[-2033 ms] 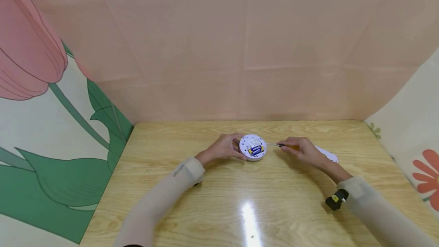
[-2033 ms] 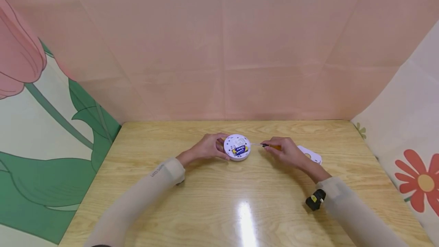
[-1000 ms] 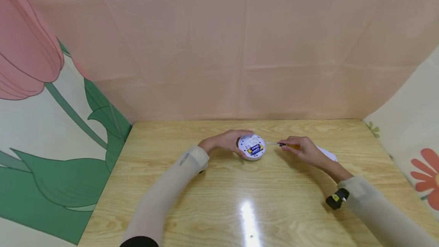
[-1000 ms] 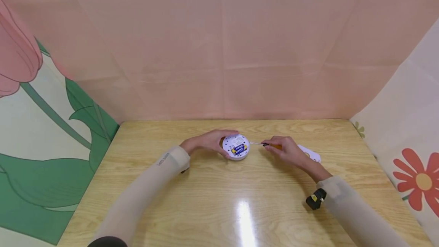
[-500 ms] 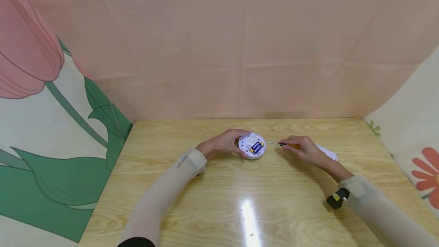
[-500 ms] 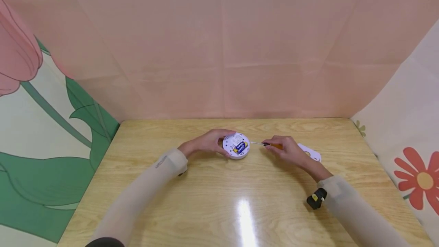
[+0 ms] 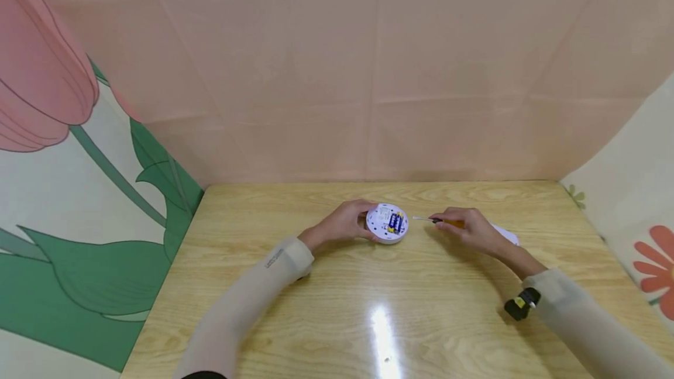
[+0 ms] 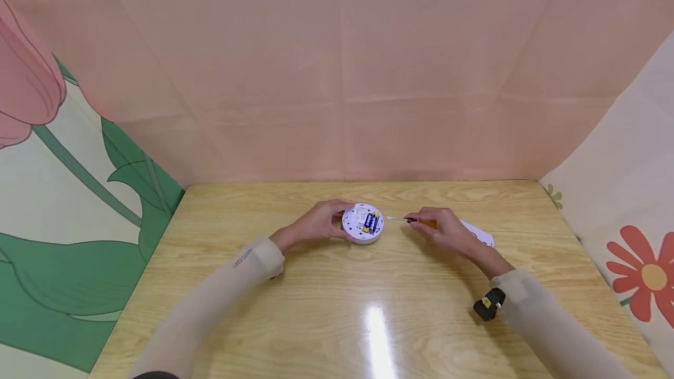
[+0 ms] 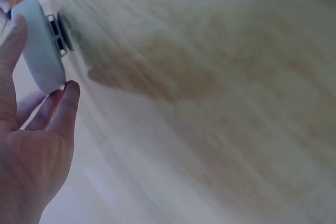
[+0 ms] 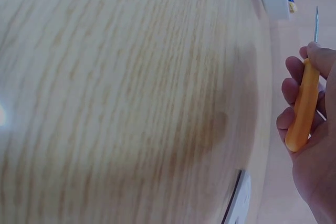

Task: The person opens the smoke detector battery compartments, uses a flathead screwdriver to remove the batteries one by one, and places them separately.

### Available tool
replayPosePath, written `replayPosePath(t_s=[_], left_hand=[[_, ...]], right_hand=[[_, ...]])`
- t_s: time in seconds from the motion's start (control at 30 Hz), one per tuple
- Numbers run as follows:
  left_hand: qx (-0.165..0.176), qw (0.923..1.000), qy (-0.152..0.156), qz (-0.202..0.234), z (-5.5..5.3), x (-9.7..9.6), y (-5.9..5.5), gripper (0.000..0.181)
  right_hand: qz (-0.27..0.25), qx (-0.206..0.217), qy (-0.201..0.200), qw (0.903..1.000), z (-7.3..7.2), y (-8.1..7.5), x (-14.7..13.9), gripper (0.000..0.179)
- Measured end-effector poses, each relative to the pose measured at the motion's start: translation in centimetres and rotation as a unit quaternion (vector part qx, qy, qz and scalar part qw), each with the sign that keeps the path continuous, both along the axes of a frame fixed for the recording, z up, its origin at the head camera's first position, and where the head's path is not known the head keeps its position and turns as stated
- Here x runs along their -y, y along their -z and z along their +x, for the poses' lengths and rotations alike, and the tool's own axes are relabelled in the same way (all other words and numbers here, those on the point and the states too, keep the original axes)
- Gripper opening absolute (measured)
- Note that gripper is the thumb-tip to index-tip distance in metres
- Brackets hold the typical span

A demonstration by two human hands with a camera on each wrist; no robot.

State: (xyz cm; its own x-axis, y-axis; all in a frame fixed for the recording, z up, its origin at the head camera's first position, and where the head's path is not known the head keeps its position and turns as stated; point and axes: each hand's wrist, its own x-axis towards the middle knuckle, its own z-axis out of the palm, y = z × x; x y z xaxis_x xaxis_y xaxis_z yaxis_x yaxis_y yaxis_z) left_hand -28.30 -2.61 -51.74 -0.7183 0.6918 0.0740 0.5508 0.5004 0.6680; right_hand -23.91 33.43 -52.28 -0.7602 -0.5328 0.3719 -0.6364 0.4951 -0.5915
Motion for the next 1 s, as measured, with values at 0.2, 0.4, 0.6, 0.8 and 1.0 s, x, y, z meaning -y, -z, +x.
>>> replayPosePath(t_s=[0.2, 0.4, 0.6, 0.8, 1.0], left_hand=[[0.019, 0.9991, -0.026, 0.027, 0.8, 0.2, 0.1, 0.084], [0.007, 0.9989, -0.035, 0.031, 1.5, 0.5, 0.1, 0.081], [-0.006, 0.9984, -0.047, 0.032, 2.0, 0.7, 0.2, 0.077], [-0.010, 0.9977, -0.061, 0.029, 2.6, 0.9, 0.3, 0.073], [-0.020, 0.9968, -0.077, 0.008, 3.0, 1.2, -0.3, 0.069]], right_hand=[[0.006, -0.008, 0.002, 0.9999, 0.0, -0.4, -0.1, 0.025], [0.012, -0.028, -0.007, 0.9995, -0.2, -1.1, -0.1, 0.026], [0.034, -0.040, -0.016, 0.9985, -0.6, -2.1, 0.0, 0.026], [0.065, -0.033, -0.007, 0.9973, -1.0, -3.0, -0.1, 0.023], [0.090, -0.061, -0.020, 0.9938, -1.4, -3.7, -0.2, 0.022]])
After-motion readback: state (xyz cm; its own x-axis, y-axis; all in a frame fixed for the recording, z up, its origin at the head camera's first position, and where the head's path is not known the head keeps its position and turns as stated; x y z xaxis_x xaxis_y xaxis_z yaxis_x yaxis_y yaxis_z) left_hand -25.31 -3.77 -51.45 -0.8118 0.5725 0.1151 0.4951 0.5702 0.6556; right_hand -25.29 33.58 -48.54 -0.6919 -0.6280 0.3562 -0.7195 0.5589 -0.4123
